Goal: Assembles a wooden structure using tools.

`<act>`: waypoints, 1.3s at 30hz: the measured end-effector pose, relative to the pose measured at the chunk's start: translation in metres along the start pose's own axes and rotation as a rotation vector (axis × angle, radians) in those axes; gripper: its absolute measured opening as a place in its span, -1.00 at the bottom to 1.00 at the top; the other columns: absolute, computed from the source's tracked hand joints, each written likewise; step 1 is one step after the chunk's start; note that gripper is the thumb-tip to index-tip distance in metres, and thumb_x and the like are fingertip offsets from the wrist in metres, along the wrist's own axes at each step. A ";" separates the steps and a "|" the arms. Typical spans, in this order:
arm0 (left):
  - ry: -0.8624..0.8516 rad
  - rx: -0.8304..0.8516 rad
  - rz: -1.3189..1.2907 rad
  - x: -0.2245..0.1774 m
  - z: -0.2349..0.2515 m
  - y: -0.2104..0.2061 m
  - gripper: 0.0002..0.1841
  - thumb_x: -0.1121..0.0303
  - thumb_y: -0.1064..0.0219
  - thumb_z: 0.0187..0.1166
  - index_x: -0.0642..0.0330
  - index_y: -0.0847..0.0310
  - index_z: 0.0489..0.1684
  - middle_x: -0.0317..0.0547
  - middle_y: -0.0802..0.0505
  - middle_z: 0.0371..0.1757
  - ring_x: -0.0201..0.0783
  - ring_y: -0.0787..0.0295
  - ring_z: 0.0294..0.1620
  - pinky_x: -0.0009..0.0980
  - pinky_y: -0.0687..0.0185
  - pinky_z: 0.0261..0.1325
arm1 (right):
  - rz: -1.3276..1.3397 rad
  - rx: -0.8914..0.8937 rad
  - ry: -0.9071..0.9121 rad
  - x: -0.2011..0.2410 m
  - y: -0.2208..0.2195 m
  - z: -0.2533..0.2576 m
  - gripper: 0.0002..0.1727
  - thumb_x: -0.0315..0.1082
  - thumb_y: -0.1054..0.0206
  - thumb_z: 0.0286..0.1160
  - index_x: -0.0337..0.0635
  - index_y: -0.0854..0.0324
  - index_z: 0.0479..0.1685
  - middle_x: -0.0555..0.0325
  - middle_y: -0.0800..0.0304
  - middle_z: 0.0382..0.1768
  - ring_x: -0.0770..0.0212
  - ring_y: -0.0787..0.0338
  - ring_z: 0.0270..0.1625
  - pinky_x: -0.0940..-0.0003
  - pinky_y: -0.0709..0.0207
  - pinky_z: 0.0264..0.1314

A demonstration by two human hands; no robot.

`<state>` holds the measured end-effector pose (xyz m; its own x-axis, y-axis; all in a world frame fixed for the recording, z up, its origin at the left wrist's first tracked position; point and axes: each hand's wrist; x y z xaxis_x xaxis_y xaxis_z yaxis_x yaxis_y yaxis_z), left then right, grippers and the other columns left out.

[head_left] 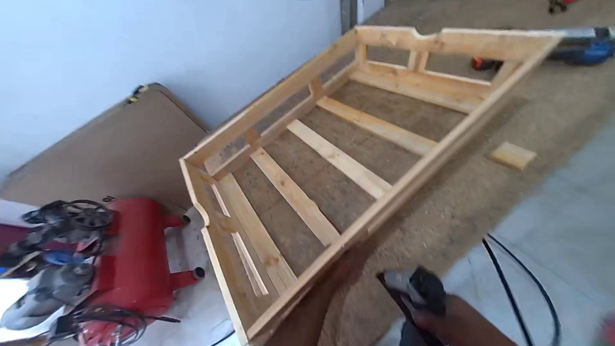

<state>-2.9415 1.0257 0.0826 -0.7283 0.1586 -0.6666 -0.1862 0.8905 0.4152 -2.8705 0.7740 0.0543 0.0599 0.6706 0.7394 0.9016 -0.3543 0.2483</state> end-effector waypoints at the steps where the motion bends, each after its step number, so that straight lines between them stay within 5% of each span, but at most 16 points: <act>1: -0.014 -0.024 0.011 0.005 0.002 0.003 -0.62 0.26 -0.14 0.85 0.42 -0.61 0.35 0.19 -0.78 0.28 -0.13 -0.71 0.30 -0.27 -0.58 0.42 | 0.202 -0.013 0.015 0.001 -0.008 -0.005 -0.54 -0.02 -0.53 0.40 -0.25 -0.70 0.00 0.03 -0.84 -0.36 0.08 -0.85 -0.34 0.04 -0.76 -0.20; 4: -0.135 -0.156 0.016 0.041 0.016 -0.019 -0.50 0.10 -0.18 0.81 0.37 -0.60 0.44 0.20 -0.77 0.38 -0.05 -0.68 0.46 -0.06 -0.44 0.63 | 0.798 -0.095 0.104 0.000 -0.030 -0.005 -0.73 -0.16 -0.37 0.50 -0.20 -0.66 -0.09 0.10 -0.77 -0.51 0.19 -0.82 -0.45 0.23 -0.78 -0.24; 8: -0.363 -0.410 0.002 0.076 0.049 -0.036 -0.49 -0.04 -0.31 0.69 0.22 -0.67 0.32 0.01 -0.86 0.17 -0.23 -0.79 0.25 -0.10 -0.64 0.45 | 1.445 -0.114 0.360 -0.018 -0.071 0.041 -0.64 -0.06 -0.37 0.47 -0.01 -0.72 0.15 0.42 -0.41 -0.71 0.42 -0.52 -0.67 0.32 -0.70 -0.42; 11: -0.146 -0.423 0.154 0.067 0.043 -0.036 -0.36 -0.21 -0.18 0.71 0.34 -0.75 0.01 0.16 -0.85 -0.12 -0.01 -0.79 -0.01 0.13 -0.64 0.19 | 1.667 -0.064 0.350 -0.025 -0.109 0.071 -0.65 -0.10 -0.33 0.44 0.00 -0.70 0.15 0.44 -0.38 -0.71 0.42 -0.51 -0.68 0.29 -0.70 -0.42; 13: -0.045 -0.416 0.209 0.061 0.041 -0.037 -0.26 -0.30 -0.06 0.72 0.37 -0.73 -0.13 0.18 -0.80 -0.27 0.02 -0.75 -0.17 0.16 -0.64 0.02 | 1.719 -0.026 0.324 -0.029 -0.129 0.090 -0.65 -0.14 -0.31 0.46 -0.03 -0.70 0.16 0.43 -0.42 -0.70 0.41 -0.53 -0.67 0.30 -0.70 -0.43; 16: -0.118 -0.478 0.154 0.065 0.043 -0.041 -0.36 -0.22 -0.12 0.73 0.30 -0.73 -0.22 -0.01 -0.77 -0.38 -0.19 -0.72 -0.32 -0.06 -0.68 -0.11 | 1.740 -0.008 0.316 -0.031 -0.145 0.104 -0.66 -0.21 -0.21 0.55 -0.10 -0.67 0.20 0.40 -0.41 -0.68 0.40 -0.52 -0.67 0.33 -0.68 -0.44; 20: -0.221 -0.493 0.006 0.069 0.049 -0.043 -0.50 -0.13 -0.22 0.73 0.19 -0.73 0.06 -0.13 -0.87 -0.15 -0.34 -0.83 -0.08 -0.20 -0.78 0.11 | 1.754 0.011 0.333 -0.035 -0.143 0.108 -0.66 -0.21 -0.18 0.57 -0.11 -0.66 0.21 0.40 -0.37 -0.69 0.40 -0.49 -0.68 0.33 -0.67 -0.45; 23: -0.281 -0.493 -0.050 0.070 0.050 -0.045 -0.56 -0.08 -0.23 0.74 0.14 -0.75 0.03 -0.23 -0.88 -0.17 -0.43 -0.84 -0.09 -0.29 -0.78 0.12 | 1.765 0.014 0.374 -0.035 -0.144 0.109 -0.65 -0.21 -0.19 0.58 -0.12 -0.65 0.22 0.39 -0.38 -0.69 0.39 -0.51 -0.69 0.32 -0.69 -0.45; 28: -0.413 -0.451 -0.214 0.076 0.057 -0.045 -0.62 0.09 -0.33 0.72 0.19 -0.65 0.25 -0.18 -0.88 0.05 -0.38 -0.83 0.15 -0.26 -0.76 0.33 | 1.776 -0.021 0.369 -0.036 -0.145 0.109 -0.65 -0.20 -0.15 0.62 -0.15 -0.64 0.23 0.36 -0.38 -0.69 0.37 -0.51 -0.69 0.31 -0.70 -0.45; 39: -0.447 -0.466 -0.214 0.078 0.057 -0.045 -0.68 0.14 -0.33 0.72 0.19 -0.69 0.17 -0.24 -0.90 -0.03 -0.42 -0.85 0.08 -0.32 -0.77 0.29 | 1.781 0.005 0.326 -0.033 -0.145 0.108 -0.72 -0.22 -0.11 0.65 -0.11 -0.65 0.08 0.38 -0.37 -0.71 0.38 -0.50 -0.69 0.31 -0.69 -0.44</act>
<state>-2.9525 1.0220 -0.0236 -0.3200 0.2494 -0.9140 -0.6338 0.6607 0.4022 -2.9573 0.8739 -0.0734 0.7744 -0.6097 0.1690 -0.1399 -0.4256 -0.8940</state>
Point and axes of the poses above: each hand's wrist, its own z-axis towards the middle knuckle, its own y-axis out of the back of the hand, x = y × z
